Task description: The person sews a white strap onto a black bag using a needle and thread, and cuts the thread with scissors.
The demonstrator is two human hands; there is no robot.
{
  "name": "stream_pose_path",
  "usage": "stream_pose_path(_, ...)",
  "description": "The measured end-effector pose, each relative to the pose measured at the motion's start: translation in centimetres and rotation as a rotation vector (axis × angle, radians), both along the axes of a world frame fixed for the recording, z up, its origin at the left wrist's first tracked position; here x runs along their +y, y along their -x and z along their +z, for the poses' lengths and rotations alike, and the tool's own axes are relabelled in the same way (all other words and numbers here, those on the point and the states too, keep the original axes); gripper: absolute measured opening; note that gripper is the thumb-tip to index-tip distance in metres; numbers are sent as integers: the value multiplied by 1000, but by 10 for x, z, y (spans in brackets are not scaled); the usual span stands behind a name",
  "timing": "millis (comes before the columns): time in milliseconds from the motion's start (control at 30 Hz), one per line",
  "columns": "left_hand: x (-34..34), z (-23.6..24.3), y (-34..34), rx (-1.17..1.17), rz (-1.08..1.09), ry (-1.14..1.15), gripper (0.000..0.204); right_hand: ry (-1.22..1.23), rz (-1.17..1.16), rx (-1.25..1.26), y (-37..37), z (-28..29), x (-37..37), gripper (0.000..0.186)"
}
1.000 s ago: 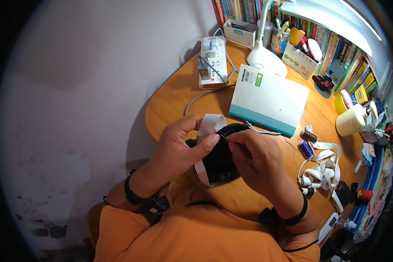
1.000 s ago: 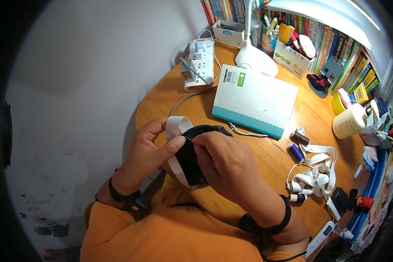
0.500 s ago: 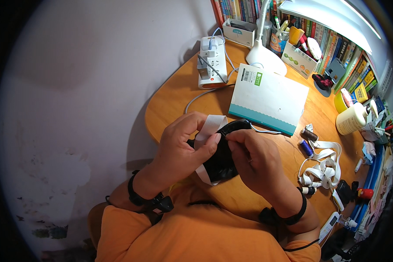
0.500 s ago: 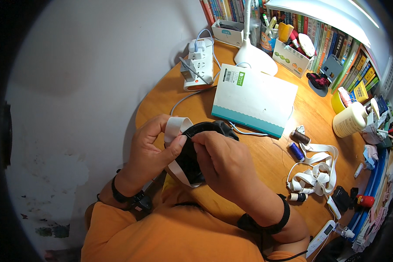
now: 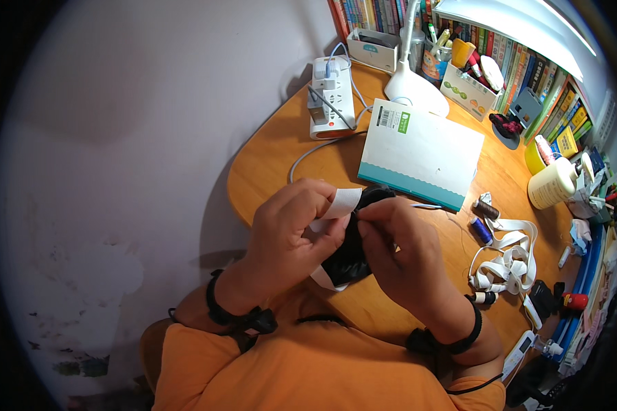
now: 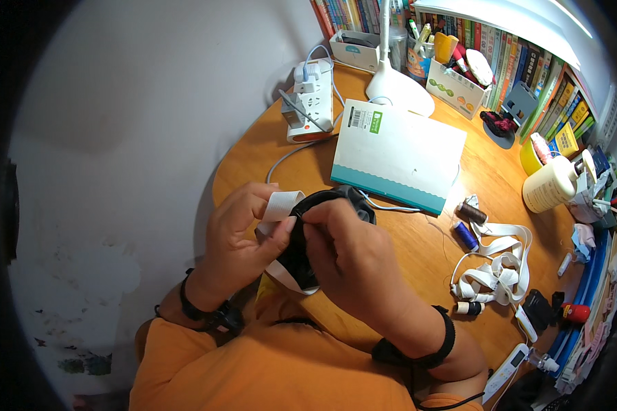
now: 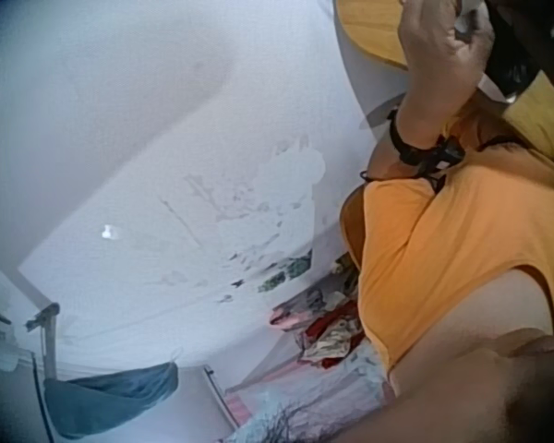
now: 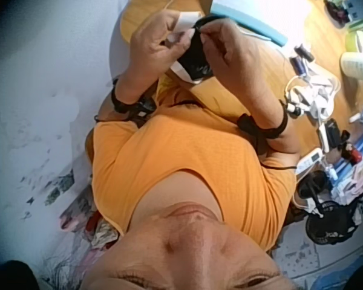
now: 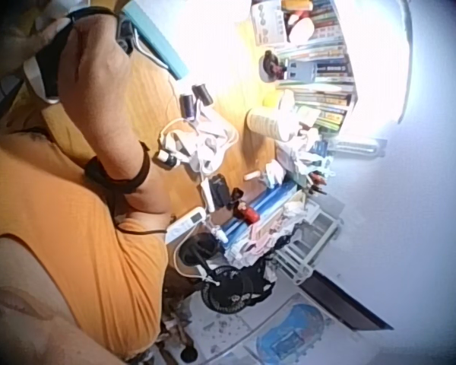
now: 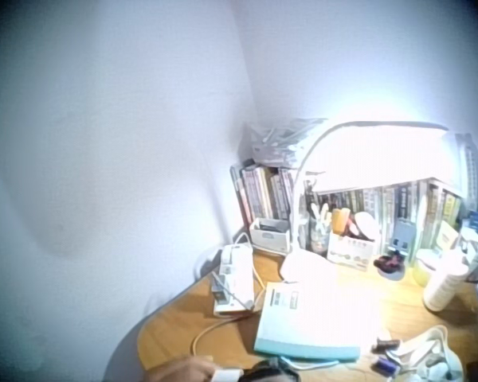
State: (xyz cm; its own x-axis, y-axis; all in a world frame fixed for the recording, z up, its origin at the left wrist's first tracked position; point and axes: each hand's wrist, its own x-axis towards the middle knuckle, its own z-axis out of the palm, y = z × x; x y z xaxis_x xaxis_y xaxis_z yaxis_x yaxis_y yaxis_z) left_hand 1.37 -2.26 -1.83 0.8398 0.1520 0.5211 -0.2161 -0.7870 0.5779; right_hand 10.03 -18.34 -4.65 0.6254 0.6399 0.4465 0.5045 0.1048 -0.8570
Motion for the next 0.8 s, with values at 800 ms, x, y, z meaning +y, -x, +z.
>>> stream_pose_path(800,-3,-16,-11,-208,-119,150,29,-173,26,123,4,-8,2,33)
